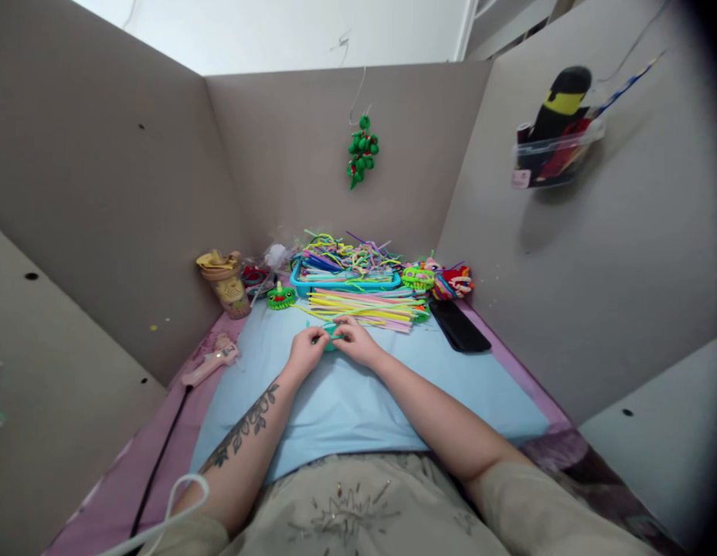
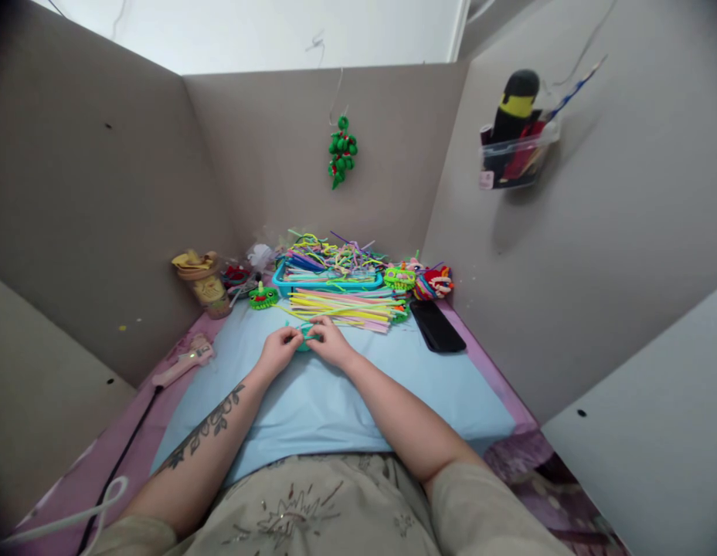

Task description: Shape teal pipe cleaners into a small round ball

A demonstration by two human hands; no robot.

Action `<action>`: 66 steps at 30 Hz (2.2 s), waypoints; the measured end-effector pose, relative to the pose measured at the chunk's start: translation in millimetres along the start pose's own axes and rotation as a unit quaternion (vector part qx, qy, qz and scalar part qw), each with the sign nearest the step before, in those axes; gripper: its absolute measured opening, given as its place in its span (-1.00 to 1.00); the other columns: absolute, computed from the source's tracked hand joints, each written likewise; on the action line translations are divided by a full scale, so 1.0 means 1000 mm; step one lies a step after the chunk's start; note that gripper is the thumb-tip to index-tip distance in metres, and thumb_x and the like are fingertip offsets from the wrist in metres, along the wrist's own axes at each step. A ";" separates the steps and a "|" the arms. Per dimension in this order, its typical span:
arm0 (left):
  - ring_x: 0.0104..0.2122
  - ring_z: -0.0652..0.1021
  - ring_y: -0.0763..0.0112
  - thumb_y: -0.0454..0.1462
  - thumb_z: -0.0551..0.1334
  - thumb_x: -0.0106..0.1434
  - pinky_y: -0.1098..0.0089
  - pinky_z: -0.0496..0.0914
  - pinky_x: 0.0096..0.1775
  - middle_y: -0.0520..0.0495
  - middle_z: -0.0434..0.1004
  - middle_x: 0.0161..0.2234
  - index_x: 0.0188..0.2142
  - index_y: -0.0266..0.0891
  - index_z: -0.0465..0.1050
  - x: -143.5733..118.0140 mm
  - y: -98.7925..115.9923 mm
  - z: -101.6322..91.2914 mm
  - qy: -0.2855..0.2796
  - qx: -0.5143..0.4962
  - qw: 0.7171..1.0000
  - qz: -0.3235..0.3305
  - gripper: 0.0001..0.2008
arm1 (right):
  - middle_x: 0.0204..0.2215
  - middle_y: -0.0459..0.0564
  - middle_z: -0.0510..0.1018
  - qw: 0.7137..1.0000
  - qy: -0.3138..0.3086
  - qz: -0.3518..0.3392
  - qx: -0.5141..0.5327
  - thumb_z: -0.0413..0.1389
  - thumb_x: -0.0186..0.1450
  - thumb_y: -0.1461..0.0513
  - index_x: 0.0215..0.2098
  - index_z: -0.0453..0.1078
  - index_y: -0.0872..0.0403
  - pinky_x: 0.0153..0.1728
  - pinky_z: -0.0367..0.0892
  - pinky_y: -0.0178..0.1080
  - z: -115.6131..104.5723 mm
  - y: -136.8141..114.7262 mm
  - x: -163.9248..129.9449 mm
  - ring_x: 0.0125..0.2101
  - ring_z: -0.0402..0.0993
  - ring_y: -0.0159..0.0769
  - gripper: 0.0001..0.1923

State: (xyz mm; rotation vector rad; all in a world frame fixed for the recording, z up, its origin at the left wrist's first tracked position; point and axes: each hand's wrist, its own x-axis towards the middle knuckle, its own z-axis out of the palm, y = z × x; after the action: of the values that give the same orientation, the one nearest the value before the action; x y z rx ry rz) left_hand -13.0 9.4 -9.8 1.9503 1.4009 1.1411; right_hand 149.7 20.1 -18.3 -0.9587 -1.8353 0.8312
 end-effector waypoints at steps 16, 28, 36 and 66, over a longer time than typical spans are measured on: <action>-0.53 0.30 0.51 0.00 0.23 0.03 0.47 0.22 -0.44 0.05 0.29 -0.56 -0.47 -0.28 0.29 -0.001 0.013 -0.012 -0.044 -0.294 0.950 -0.095 -0.63 | -0.04 0.03 0.43 0.980 0.016 0.017 0.199 0.12 0.15 0.04 -0.21 0.41 0.03 -0.02 0.23 -0.18 -0.019 -0.004 0.002 0.01 0.30 -0.21 -0.68; -0.52 0.31 0.52 0.00 0.22 0.07 0.48 0.23 -0.43 0.05 0.30 -0.56 -0.46 -0.29 0.29 -0.005 0.018 -0.011 -0.100 -0.288 0.949 -0.073 -0.63 | -0.20 0.01 0.48 0.928 -0.051 0.125 0.348 0.20 -0.08 0.24 -0.65 0.25 0.11 -0.37 0.26 -0.31 -0.013 -0.010 0.000 -0.25 0.40 -0.25 -0.81; -0.33 0.42 0.39 -0.09 0.17 0.11 0.40 0.30 -0.23 -0.03 0.42 -0.36 -0.31 -0.25 0.34 -0.002 0.014 -0.009 0.000 -0.143 0.989 -0.027 -0.73 | -0.19 -0.01 0.47 0.919 0.015 0.160 0.360 0.18 -0.10 0.23 -0.60 0.28 0.11 -0.46 0.26 -0.34 -0.015 -0.004 0.003 -0.36 0.39 -0.31 -0.84; -0.21 0.47 0.33 -0.21 0.17 0.16 0.33 0.34 -0.15 -0.12 0.47 -0.25 -0.47 -0.27 0.43 -0.002 0.005 -0.005 0.003 -0.091 0.994 0.059 -0.83 | -0.28 -0.01 0.48 0.952 0.038 0.094 0.290 0.22 -0.07 0.24 -0.64 0.37 0.10 -0.23 0.24 -0.24 -0.011 -0.001 0.003 -0.21 0.37 -0.23 -0.88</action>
State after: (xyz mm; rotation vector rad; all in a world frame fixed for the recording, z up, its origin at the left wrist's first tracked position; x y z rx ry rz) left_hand -14.7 5.3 -3.8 1.9207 1.1536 1.2803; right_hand 158.2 23.7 -11.8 -0.7687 -1.3218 1.3374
